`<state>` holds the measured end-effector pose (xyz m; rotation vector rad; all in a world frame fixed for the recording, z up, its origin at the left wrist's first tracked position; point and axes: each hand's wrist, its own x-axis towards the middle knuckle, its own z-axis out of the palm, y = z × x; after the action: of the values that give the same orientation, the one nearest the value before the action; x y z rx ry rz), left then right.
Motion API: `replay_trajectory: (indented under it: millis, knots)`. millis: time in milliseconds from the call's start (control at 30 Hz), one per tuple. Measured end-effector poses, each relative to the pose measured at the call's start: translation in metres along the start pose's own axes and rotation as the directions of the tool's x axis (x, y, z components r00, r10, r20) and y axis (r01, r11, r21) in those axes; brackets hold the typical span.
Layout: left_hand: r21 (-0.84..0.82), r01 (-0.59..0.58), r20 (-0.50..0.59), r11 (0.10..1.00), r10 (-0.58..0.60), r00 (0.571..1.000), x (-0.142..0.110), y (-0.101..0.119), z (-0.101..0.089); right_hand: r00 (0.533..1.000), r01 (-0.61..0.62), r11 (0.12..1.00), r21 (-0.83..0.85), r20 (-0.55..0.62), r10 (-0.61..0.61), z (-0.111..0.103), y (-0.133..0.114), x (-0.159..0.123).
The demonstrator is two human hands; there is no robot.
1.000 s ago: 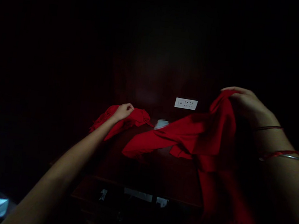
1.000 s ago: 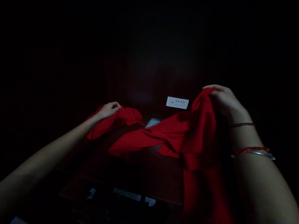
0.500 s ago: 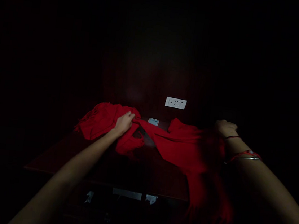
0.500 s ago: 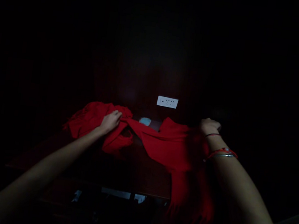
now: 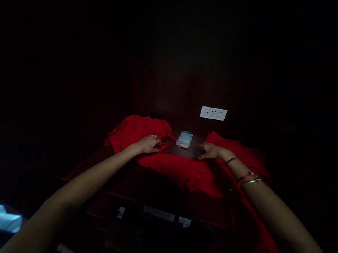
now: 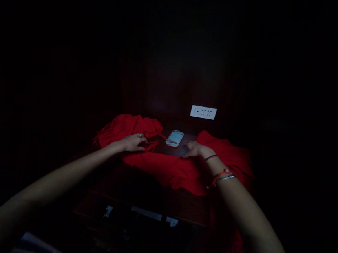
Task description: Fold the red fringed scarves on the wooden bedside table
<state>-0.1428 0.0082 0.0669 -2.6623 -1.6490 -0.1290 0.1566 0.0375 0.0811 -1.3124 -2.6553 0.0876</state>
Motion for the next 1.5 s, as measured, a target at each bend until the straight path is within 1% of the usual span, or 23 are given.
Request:
replay_trajectory:
  millis: [33,100,167,233,300,367,433,500,567,600,667,767,867,933,1000,1067,1133,1200,1233,1300,1367,1433,1500]
  knots:
    - [-0.051,-0.093,0.064,0.994,0.096,0.993,0.005,0.001,0.007,0.996,0.027,1.0,0.008,0.081,-0.028,0.01,-0.014,0.004]
    - [-0.166,-0.24,0.151,0.956,0.266,0.952,0.011,0.004,0.023,0.939,0.114,0.993,0.026,0.323,-0.116,0.028,-0.039,0.004]
    - [-0.213,-0.305,0.154,0.928,0.34,0.928,0.012,0.004,0.035,0.902,0.185,0.983,0.01,0.395,-0.174,0.042,-0.053,-0.003]
    - [-0.196,-0.311,0.159,0.93,0.344,0.925,0.009,0.003,0.039,0.917,0.199,0.977,-0.074,0.366,-0.159,0.051,-0.057,-0.012]
    - [-0.174,-0.272,0.211,0.946,0.306,0.928,0.005,0.004,0.036,0.947,0.145,0.975,-0.168,0.309,-0.088,0.054,-0.053,-0.018]
    - [-0.163,-0.222,0.232,0.961,0.256,0.938,0.002,0.008,0.031,0.969,0.088,0.98,-0.179,0.242,-0.043,0.049,-0.046,-0.019]
    - [-0.15,-0.187,0.179,0.971,0.213,0.961,0.001,0.016,0.026,0.988,0.073,0.993,-0.089,0.141,-0.06,0.037,-0.041,-0.015]
    - [-0.13,-0.166,0.082,0.978,0.177,0.981,0.004,0.026,0.025,0.994,0.106,0.994,0.032,0.002,-0.106,0.017,-0.039,-0.01]
    - [-0.171,-0.161,0.027,0.972,0.168,0.985,0.012,0.034,0.023,0.98,0.147,0.984,0.106,-0.148,-0.13,-0.009,-0.039,-0.007]
    - [-0.239,-0.168,0.02,0.956,0.178,0.984,0.016,0.035,0.021,0.967,0.159,0.981,0.113,-0.22,-0.132,-0.023,-0.038,-0.007]
    - [-0.452,-0.189,0.003,0.871,0.214,0.977,0.023,0.035,0.011,0.931,0.151,0.986,0.075,-0.346,-0.116,-0.054,-0.036,-0.01]
    - [-0.743,-0.197,-0.083,0.64,0.204,0.975,0.024,0.028,-0.02,0.896,0.115,0.992,-0.057,-0.424,-0.128,-0.096,-0.03,-0.018]
    - [-0.856,-0.22,-0.159,0.468,0.166,0.973,0.014,0.029,-0.061,0.867,0.077,0.981,-0.18,-0.474,-0.155,-0.127,-0.026,-0.023]
    - [-0.863,-0.246,-0.186,0.442,0.176,0.967,0.006,0.034,-0.086,0.833,0.055,0.973,-0.222,-0.527,-0.168,-0.141,-0.026,-0.023]
    - [-0.819,-0.28,-0.212,0.501,0.189,0.959,0.002,0.037,-0.105,0.805,0.035,0.968,-0.249,-0.567,-0.174,-0.151,-0.028,-0.021]
    - [-0.707,-0.303,-0.267,0.639,0.156,0.951,0.002,0.035,-0.118,0.801,0.023,0.962,-0.273,-0.57,-0.181,-0.158,-0.028,-0.02]
    - [-0.53,-0.269,-0.373,0.804,0.063,0.926,0.004,0.026,-0.125,0.823,0.03,0.956,-0.293,-0.535,-0.19,-0.162,-0.027,-0.02]
    - [-0.391,-0.175,-0.468,0.904,-0.032,0.883,0.005,0.015,-0.124,0.849,0.044,0.95,-0.309,-0.489,-0.199,-0.165,-0.026,-0.021]
    - [-0.369,-0.142,-0.486,0.919,-0.06,0.872,0.005,0.011,-0.12,0.856,0.048,0.948,-0.315,-0.477,-0.201,-0.166,-0.025,-0.022]
    - [-0.404,-0.147,-0.434,0.903,-0.048,0.9,0.002,0.008,-0.105,0.848,0.035,0.947,-0.319,-0.492,-0.197,-0.169,-0.024,-0.024]
    - [-0.439,-0.21,-0.319,0.874,0.067,0.945,-0.002,0.012,-0.085,0.815,-0.004,0.949,-0.314,-0.551,-0.179,-0.173,-0.021,-0.027]
    - [-0.385,-0.257,-0.227,0.887,0.179,0.957,-0.005,0.017,-0.064,0.778,-0.048,0.95,-0.309,-0.608,-0.158,-0.178,-0.017,-0.029]
    - [-0.27,-0.232,-0.214,0.934,0.177,0.961,-0.004,0.019,-0.05,0.761,-0.075,0.949,-0.307,-0.633,-0.144,-0.183,-0.012,-0.031]
